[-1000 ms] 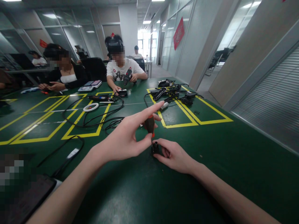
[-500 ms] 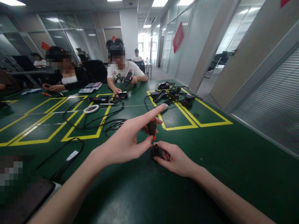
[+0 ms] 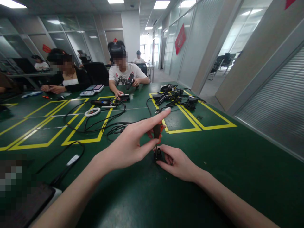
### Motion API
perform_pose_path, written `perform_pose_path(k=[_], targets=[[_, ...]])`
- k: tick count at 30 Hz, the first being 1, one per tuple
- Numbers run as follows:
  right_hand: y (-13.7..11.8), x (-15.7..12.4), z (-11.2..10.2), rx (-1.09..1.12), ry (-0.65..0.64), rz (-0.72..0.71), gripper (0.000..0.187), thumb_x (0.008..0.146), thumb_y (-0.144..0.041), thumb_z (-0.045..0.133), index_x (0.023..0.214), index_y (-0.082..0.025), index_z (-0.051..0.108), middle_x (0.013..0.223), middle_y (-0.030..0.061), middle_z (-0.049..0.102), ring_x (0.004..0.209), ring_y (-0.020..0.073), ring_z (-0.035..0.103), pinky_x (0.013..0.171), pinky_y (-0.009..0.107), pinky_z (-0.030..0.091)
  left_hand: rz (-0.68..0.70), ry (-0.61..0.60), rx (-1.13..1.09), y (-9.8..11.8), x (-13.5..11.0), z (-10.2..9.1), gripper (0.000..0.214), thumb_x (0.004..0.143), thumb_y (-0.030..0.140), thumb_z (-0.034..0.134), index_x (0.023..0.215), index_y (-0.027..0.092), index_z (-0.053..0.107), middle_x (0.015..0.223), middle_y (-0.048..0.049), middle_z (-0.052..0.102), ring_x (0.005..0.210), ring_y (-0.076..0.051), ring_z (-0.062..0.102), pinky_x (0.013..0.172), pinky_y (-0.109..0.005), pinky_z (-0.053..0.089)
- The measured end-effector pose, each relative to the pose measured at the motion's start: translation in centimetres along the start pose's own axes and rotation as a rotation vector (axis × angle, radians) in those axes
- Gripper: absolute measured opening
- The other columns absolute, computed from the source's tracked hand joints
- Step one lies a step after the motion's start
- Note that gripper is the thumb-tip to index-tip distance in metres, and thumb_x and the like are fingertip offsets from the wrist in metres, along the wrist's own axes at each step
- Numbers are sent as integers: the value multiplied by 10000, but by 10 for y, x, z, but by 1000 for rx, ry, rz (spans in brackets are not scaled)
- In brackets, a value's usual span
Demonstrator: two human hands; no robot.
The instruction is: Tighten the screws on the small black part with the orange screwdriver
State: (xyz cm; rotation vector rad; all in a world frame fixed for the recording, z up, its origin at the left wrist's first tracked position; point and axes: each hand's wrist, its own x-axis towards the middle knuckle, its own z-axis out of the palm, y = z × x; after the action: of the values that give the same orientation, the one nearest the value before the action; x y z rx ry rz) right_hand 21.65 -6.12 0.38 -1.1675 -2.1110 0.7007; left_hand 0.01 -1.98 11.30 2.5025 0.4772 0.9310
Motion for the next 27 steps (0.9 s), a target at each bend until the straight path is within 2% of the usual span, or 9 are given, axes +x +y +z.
perform_pose_path(k=[2, 5, 9, 13, 17, 20, 23, 27], targets=[[2, 0, 1, -12, 9, -8, 182, 869, -200, 643, 1048, -197, 609, 797, -18, 615, 543, 108, 487, 523, 247, 358, 19, 14, 32, -1, 0, 1, 729, 963, 147, 632, 1615, 298, 345, 1223, -61, 720, 939, -147, 700, 904, -266, 575], [2, 0, 1, -25, 11, -25, 181, 868, -197, 647, 1046, -197, 613, 809, -14, 625, 551, 111, 496, 526, 248, 360, 37, 27, 73, -1, 0, 3, 722, 955, 191, 661, 1606, 291, 364, 1236, -69, 716, 1014, -176, 702, 985, -309, 563], [-1, 0, 0, -15, -9, -8, 203, 875, -202, 650, 1075, -199, 614, 822, -11, 628, 551, 109, 495, 522, 245, 369, 22, 13, 13, 1, 0, 2, 797, 934, 126, 603, 1644, 272, 272, 1303, -94, 700, 1148, -211, 691, 1076, -366, 533], [0, -1, 0, -12, -10, 2, 204, 876, -198, 648, 1077, -195, 614, 827, -10, 627, 542, 109, 494, 525, 251, 367, 10, 14, 10, -2, 0, 0, 728, 956, 99, 578, 1618, 286, 342, 1330, -98, 688, 1131, -200, 692, 1008, -334, 565], [2, -1, 1, -41, -3, -12, 192, 871, -197, 651, 1059, -192, 613, 805, -15, 614, 554, 115, 496, 540, 254, 357, 25, 42, 78, -2, 0, 3, 726, 944, 171, 672, 1595, 305, 381, 1199, -69, 710, 969, -173, 686, 887, -287, 584], [0, 0, 0, -35, -5, -12, 193, 869, -193, 651, 1058, -192, 612, 802, -16, 611, 563, 116, 491, 544, 252, 357, 37, 35, 67, 0, 1, 4, 742, 936, 178, 666, 1603, 291, 362, 1143, -65, 705, 935, -171, 681, 910, -303, 574], [-2, 0, -1, -12, -14, -5, 204, 871, -180, 643, 1072, -194, 611, 820, -14, 616, 557, 112, 485, 540, 251, 363, 41, 20, -15, 1, 0, 4, 795, 932, 109, 601, 1637, 279, 275, 1232, -80, 694, 999, -172, 691, 963, -311, 563], [-1, 0, 0, -13, -16, 3, 187, 878, -181, 638, 1061, -196, 605, 819, -15, 607, 549, 104, 480, 534, 248, 351, 28, 26, 3, -1, 0, 2, 734, 958, 104, 600, 1616, 295, 334, 1294, -80, 679, 1011, -158, 686, 968, -291, 556]])
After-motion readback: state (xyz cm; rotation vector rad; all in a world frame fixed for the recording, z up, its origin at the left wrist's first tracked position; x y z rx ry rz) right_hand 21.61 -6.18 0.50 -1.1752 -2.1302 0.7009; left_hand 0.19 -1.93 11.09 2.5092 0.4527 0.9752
